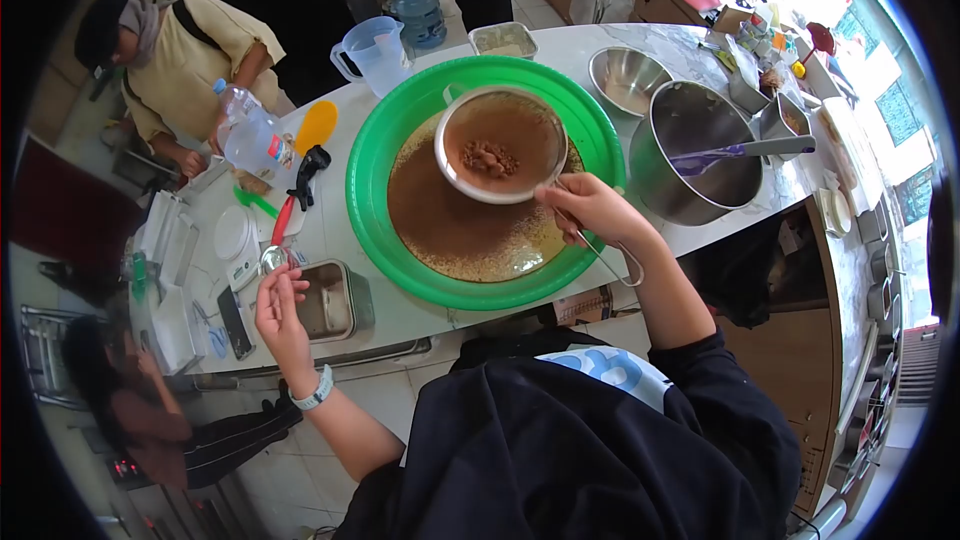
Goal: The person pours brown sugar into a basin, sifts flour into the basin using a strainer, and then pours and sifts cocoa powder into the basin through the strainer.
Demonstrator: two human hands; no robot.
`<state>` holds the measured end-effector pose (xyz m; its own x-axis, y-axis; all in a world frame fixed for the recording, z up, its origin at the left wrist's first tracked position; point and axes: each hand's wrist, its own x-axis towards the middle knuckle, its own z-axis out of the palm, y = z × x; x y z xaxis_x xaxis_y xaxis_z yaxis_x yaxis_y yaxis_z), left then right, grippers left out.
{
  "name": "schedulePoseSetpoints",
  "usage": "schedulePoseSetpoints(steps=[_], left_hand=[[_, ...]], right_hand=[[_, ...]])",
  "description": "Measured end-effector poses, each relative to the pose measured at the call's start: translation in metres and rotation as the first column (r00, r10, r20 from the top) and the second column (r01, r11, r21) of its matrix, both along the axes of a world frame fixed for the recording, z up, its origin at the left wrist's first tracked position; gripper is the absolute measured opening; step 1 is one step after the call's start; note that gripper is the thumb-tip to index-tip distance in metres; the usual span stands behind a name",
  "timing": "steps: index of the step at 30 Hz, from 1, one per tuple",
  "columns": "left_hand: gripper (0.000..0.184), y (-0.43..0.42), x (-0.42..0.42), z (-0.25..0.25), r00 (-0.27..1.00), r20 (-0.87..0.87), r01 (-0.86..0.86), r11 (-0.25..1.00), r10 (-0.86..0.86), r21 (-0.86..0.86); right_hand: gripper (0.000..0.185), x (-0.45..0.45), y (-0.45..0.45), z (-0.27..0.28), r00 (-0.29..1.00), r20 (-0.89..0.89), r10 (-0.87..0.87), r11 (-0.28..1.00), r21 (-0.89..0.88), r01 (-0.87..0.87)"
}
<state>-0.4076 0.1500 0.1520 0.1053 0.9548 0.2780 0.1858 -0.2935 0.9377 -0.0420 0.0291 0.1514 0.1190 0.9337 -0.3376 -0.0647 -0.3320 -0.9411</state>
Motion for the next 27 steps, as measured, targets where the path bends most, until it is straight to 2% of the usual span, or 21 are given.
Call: schedulePoseSetpoints(steps=[1,2,5,7,9,10,13,14,17,20,22,23,24,27], left_hand=[[0.023,-0.009,0.009,0.0,0.998,0.063,0.004,1.0,-0.002,-0.026],[0.023,-0.018,0.02,0.0,0.992,0.126,0.019,0.998,-0.012,-0.052],[0.026,-0.042,0.052,-0.006,0.935,0.339,0.162,0.974,-0.101,-0.156],[0.028,-0.06,0.078,-0.008,0.869,0.452,0.334,0.912,-0.2,-0.238],[0.036,-0.076,0.1,-0.012,0.82,0.447,0.521,0.789,-0.357,-0.326],[0.041,-0.083,0.113,-0.013,0.789,0.448,0.591,0.719,-0.421,-0.366],[0.049,-0.107,0.159,-0.004,0.756,0.482,0.647,0.622,-0.444,-0.441],[0.056,-0.11,0.17,-0.004,0.73,0.512,0.677,0.576,-0.452,-0.457],[0.053,-0.107,0.189,-0.013,0.686,0.633,0.709,0.523,-0.359,-0.473],[0.048,-0.086,0.19,-0.03,0.63,0.692,0.768,0.419,-0.352,-0.485],[0.047,-0.077,0.193,-0.036,0.528,0.768,0.848,0.277,-0.362,-0.452],[0.046,-0.083,0.204,-0.022,0.474,0.804,0.88,0.204,-0.359,-0.428],[0.04,-0.099,0.217,-0.008,0.742,0.634,0.659,0.41,-0.217,-0.631],[0.034,-0.094,0.219,-0.015,0.769,0.591,0.619,0.514,-0.243,-0.594]], right_hand=[[0.034,0.002,0.002,-0.005,0.995,-0.049,-0.09,0.996,0.025,0.091],[0.034,0.003,0.003,-0.006,0.997,-0.046,-0.061,0.997,0.042,0.063],[0.033,0.012,-0.001,-0.004,0.969,-0.035,0.243,0.97,0.009,-0.242],[0.033,0.013,0.001,-0.009,0.99,-0.046,0.132,0.986,0.11,-0.126],[0.033,0.01,0.007,-0.018,0.994,-0.089,-0.059,0.993,0.098,0.068],[0.034,0.006,0.005,-0.016,0.993,-0.111,-0.034,0.994,0.097,0.044],[0.037,-0.006,-0.005,-0.016,0.987,-0.07,0.144,0.986,0.094,-0.137],[0.037,-0.011,-0.008,-0.016,0.986,-0.098,0.133,0.987,0.1,-0.123],[0.035,-0.022,-0.016,-0.008,0.988,-0.139,0.074,0.99,0.128,-0.056],[0.032,-0.026,-0.02,-0.014,0.985,-0.135,0.107,0.981,0.178,-0.082],[0.031,-0.027,-0.024,-0.016,0.982,-0.077,0.17,0.964,0.22,-0.15],[0.031,-0.029,-0.025,-0.016,0.98,-0.064,0.187,0.962,0.214,-0.17],[0.032,-0.03,-0.027,-0.016,0.978,-0.051,0.202,0.96,0.209,-0.187],[0.035,-0.023,-0.033,-0.015,0.954,0.02,0.3,0.929,0.221,-0.297]])
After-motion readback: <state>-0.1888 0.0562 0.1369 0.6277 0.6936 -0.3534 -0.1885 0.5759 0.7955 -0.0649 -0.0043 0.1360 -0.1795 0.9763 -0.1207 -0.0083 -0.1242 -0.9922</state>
